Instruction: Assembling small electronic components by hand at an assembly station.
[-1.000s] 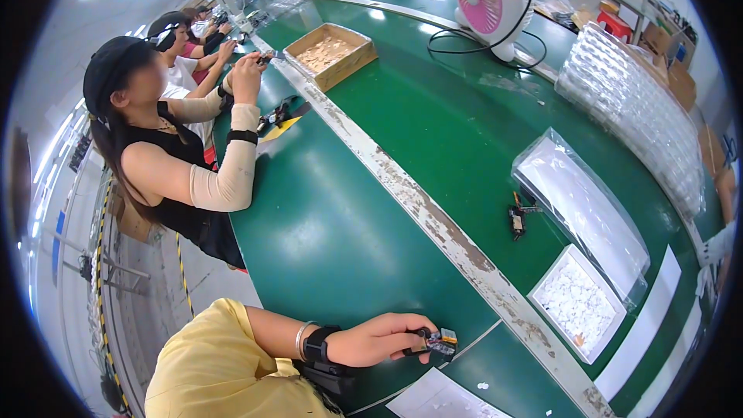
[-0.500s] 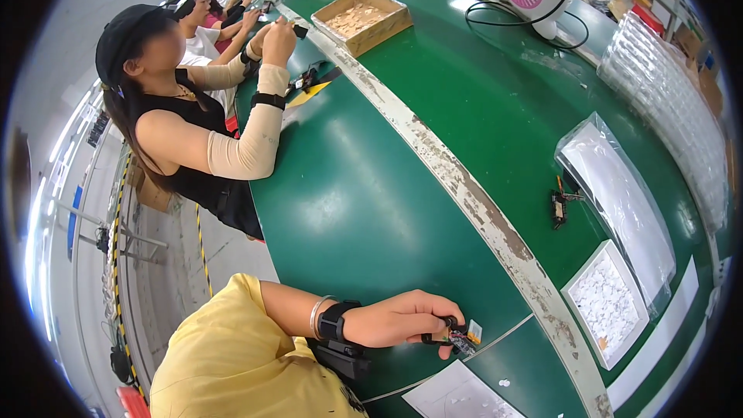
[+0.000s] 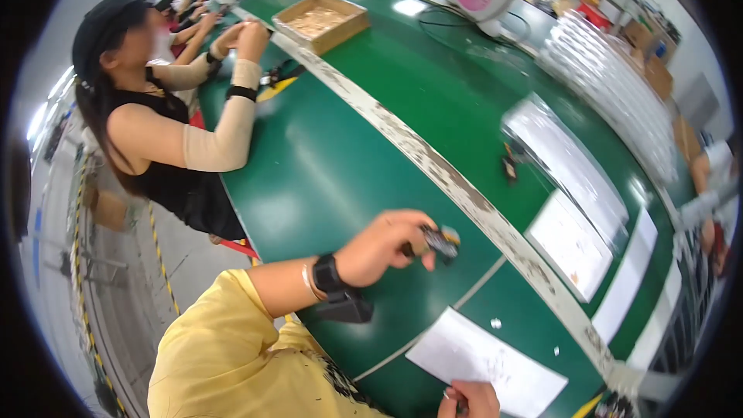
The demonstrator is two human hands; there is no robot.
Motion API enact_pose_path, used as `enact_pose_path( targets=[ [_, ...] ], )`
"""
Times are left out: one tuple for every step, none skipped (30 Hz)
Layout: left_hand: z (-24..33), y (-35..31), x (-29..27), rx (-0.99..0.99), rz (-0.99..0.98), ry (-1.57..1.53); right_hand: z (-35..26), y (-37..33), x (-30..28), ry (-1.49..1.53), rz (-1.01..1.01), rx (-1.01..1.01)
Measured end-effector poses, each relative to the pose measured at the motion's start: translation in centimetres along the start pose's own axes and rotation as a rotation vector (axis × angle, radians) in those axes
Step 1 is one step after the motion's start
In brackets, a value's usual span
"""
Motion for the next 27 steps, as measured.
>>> enact_pose_path(
  targets=[
    [0.3, 0.1, -0.5, -0.047, 0.026, -0.068, -0.1, -0.2, 0.1, -0.015, -0.036, 0.040],
    [1.0, 0.0, -0.6, -0.029, 0.024, -0.067, 0.0, -0.4, 0.2, -0.051, 0.012, -0.043],
    [1.6, -0.4, -1.1, -0.008, 0.046, -0.056, 0.4, -0.4, 0.5, -0.070, 0.039, -0.133],
    [2.0, -0.9, -1.2, 0.007, 0.052, -0.047, 0.2, -0.3, 0.6, -0.108, 0.008, -0.158],
    [2.2, -1.1, -1.2, 0.021, 0.045, -0.044, -0.3, -0.3, 0.6, -0.157, -0.017, -0.176],
    [2.3, -1.0, -1.0, 0.046, 0.037, -0.014, -0.6, -0.1, 0.6, -0.166, -0.010, -0.172],
    [2.1, -1.2, -0.5, 0.040, 0.009, -0.020, -0.7, -0.2, 0.5, -0.153, 0.032, -0.173],
    [2.1, -1.3, -0.2, 0.038, 0.017, 0.016, -0.5, -0.5, 0.1, -0.187, 0.074, -0.176],
    [2.1, -1.5, 0.0, 0.040, 0.030, 0.053, -0.2, -0.8, -0.4, -0.219, 0.113, -0.184],
    [2.0, -1.6, 0.1, 0.040, 0.015, 0.050, 0.1, -1.3, -1.3, -0.267, 0.179, -0.169],
    [1.8, -1.7, 0.1, 0.039, -0.011, 0.041, 0.1, -1.7, -2.2, -0.320, 0.239, -0.125],
    [1.6, -1.7, 0.2, 0.035, -0.037, 0.032, -0.2, -2.2, -3.4, -0.377, 0.311, -0.103],
    [1.4, -1.9, 0.0, 0.030, -0.044, 0.032, -0.4, -2.7, -4.5, -0.432, 0.377, -0.079],
    [1.5, -2.1, -0.3, 0.046, -0.068, 0.030, 0.5, -3.6, -6.2, -0.486, 0.433, -0.027],
    [1.6, -2.3, -0.4, 0.064, -0.094, 0.029, 1.5, -5.1, -8.3, -0.540, 0.493, 0.024],
    [1.8, -2.5, -0.7, 0.065, -0.097, 0.033, 2.3, -6.4, -10.4, -0.543, 0.550, 0.085],
    [2.0, -2.8, -0.9, 0.045, -0.105, 0.039, 3.1, -7.9, -12.7, -0.544, 0.605, 0.143],
    [2.1, -3.0, -1.2, 0.031, -0.110, 0.048, 4.2, -9.7, -15.5, -0.614, 0.663, 0.146],
    [2.4, -3.2, -1.6, 0.044, -0.103, 0.060, 5.7, -11.6, -18.0, -0.677, 0.724, 0.144],
    [2.1, -3.2, -2.2, 0.011, -0.096, 0.149, 6.4, -12.9, -19.9, -0.776, 0.771, 0.194],
    [1.8, -3.0, -3.0, -0.021, -0.087, 0.235, 6.9, -14.5, -21.8, -0.876, 0.821, 0.244],
    [1.2, -2.4, -4.2, -0.038, -0.099, 0.213, 7.7, -17.3, -24.2, -0.882, 0.851, 0.225],
    [1.4, -2.4, -5.4, -0.017, -0.077, 0.238, 9.6, -18.7, -26.2, -0.851, 0.864, 0.205],
    [1.2, -2.3, -7.0, -0.046, -0.015, 0.275, 6.6, -16.7, -23.5, -0.986, 0.843, 0.396],
    [1.1, -2.2, -8.5, -0.076, 0.036, 0.302, 2.7, -15.1, -20.6, -1.128, 0.818, 0.593],
    [1.3, -1.9, -10.3, -0.075, 0.093, 0.324, 2.5, -15.4, -21.0, -1.124, 0.828, 0.583],
    [1.5, -1.7, -12.2, -0.079, 0.152, 0.348, 3.6, -16.3, -21.7, -1.031, 0.789, 0.687]
  ],
)
Point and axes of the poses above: each hand's wrist, its own y-axis towards the middle knuckle, its own x-axis out of the palm, z = x × y, the point moved 4 cm from there along y, towards the middle knuckle, and after that the axes turned 12 degrees about y, right-handed, at the moved point
